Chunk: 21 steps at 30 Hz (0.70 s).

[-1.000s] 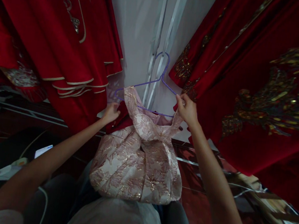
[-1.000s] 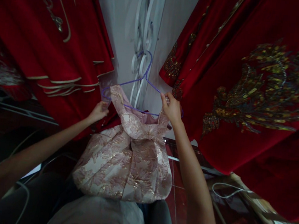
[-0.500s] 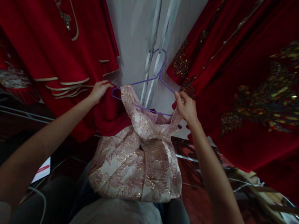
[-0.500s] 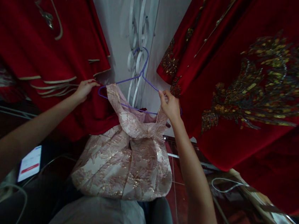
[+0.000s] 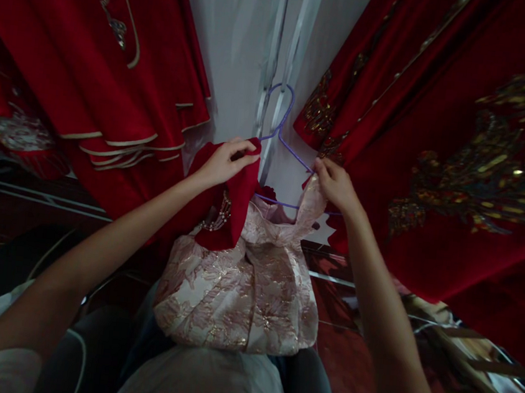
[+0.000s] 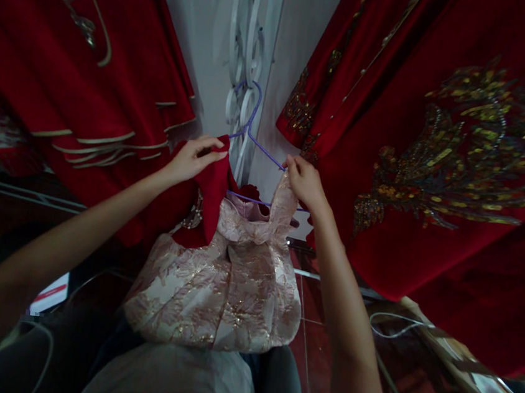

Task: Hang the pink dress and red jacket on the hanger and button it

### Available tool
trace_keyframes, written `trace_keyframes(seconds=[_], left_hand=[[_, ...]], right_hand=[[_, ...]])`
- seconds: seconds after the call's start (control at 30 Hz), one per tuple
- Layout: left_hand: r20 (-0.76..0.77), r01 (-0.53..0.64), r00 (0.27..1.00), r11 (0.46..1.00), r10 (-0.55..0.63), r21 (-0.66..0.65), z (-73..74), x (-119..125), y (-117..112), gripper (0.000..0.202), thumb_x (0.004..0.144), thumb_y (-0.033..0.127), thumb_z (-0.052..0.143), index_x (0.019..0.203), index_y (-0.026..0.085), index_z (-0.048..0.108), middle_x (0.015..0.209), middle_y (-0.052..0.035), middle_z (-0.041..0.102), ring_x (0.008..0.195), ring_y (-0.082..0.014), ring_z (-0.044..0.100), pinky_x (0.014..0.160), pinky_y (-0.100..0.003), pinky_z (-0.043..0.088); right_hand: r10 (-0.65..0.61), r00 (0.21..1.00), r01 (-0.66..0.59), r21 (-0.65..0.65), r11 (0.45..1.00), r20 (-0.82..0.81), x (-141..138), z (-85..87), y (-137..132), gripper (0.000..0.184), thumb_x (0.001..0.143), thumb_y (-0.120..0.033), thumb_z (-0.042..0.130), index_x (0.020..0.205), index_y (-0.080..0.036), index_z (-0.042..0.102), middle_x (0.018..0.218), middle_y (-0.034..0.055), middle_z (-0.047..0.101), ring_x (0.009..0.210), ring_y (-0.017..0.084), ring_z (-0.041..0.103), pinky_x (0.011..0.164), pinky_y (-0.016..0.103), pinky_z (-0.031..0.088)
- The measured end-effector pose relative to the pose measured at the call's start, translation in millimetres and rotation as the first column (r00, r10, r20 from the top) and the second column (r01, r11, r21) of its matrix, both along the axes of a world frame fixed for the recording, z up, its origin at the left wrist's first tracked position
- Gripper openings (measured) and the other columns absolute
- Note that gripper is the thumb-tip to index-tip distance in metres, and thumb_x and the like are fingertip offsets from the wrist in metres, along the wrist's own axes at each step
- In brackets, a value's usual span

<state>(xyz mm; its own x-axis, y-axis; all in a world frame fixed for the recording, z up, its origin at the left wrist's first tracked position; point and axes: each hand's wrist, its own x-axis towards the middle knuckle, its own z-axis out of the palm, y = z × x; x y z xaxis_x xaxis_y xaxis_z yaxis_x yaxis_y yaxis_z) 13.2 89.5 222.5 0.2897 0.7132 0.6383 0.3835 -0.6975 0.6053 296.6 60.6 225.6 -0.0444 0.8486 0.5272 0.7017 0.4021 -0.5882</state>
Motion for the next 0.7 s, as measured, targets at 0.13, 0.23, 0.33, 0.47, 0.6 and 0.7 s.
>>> trace_keyframes(seconds=[0.13,0.23,0.33,0.47,0.6,0.7], left_hand=[[-0.142,-0.079,0.986,0.996,0.084,0.044,-5.7,-26.8,29.1,0.014,0.078,0.033,0.063,0.079,0.02,0.067,0.116,-0.0032,0.054,0.121,-0.0258,0.044,0.107,-0.047,0.026],[-0.189,-0.026,0.982,0.999,0.018,-0.04,-14.5,-41.0,42.6,0.016,0.081,0.032,0.057,0.077,0.02,0.068,0.114,-0.0035,0.054,0.114,-0.0232,0.049,0.106,-0.043,0.03],[-0.186,-0.036,0.982,0.997,0.023,-0.066,-23.2,-48.0,48.8,0.018,0.079,0.035,0.058,0.079,0.021,0.069,0.106,-0.0031,0.054,0.106,-0.022,0.051,0.103,-0.04,0.034],[-0.18,-0.075,0.982,0.994,0.059,-0.079,-29.1,-48.3,48.4,0.019,0.078,0.038,0.06,0.079,0.022,0.07,0.104,-0.0032,0.053,0.106,-0.0235,0.049,0.104,-0.041,0.033],[-0.151,-0.13,0.981,0.99,0.12,-0.062,-31.1,-44.1,45.1,0.015,0.076,0.037,0.064,0.076,0.023,0.071,0.105,-0.0035,0.054,0.109,-0.0259,0.047,0.106,-0.045,0.029],[-0.122,-0.128,0.985,0.989,0.119,-0.073,-31.7,-42.5,42.8,0.013,0.075,0.036,0.065,0.075,0.024,0.071,0.104,-0.0028,0.055,0.108,-0.026,0.048,0.106,-0.046,0.029]], right_hand=[[0.327,0.928,-0.369,-0.562,0.74,-0.18,6.5,10.3,34.5,0.043,0.078,-0.058,0.06,0.081,-0.015,0.064,0.077,0.0118,0.071,0.064,0.021,0.063,0.055,0.03,0.048],[0.534,0.804,-0.523,-0.74,0.422,-0.263,-11.8,13.2,58.2,0.04,0.068,-0.054,0.072,0.08,-0.016,0.069,0.08,0.0106,0.073,0.063,0.019,0.065,0.054,0.029,0.051],[0.649,0.73,-0.516,-0.797,0.315,-0.216,-41.5,10.1,67.9,0.031,0.062,-0.046,0.078,0.076,-0.019,0.071,0.077,0.0047,0.072,0.064,0.015,0.065,0.056,0.026,0.052],[0.606,0.79,-0.423,-0.801,0.423,-0.097,-65.3,7.8,56.2,0.02,0.074,-0.039,0.071,0.082,-0.021,0.074,0.087,0.006,0.073,0.078,0.014,0.066,0.066,0.026,0.053],[0.585,0.793,-0.453,-0.806,0.381,-0.169,-67.5,9.5,44.2,0.02,0.081,-0.037,0.065,0.087,-0.021,0.074,0.096,0.0074,0.073,0.083,0.016,0.067,0.071,0.03,0.054],[0.612,0.769,-0.496,-0.776,0.391,-0.183,-65.0,7.4,46.4,0.027,0.085,-0.043,0.059,0.085,-0.02,0.074,0.09,0.0081,0.073,0.084,0.017,0.067,0.072,0.031,0.053]])
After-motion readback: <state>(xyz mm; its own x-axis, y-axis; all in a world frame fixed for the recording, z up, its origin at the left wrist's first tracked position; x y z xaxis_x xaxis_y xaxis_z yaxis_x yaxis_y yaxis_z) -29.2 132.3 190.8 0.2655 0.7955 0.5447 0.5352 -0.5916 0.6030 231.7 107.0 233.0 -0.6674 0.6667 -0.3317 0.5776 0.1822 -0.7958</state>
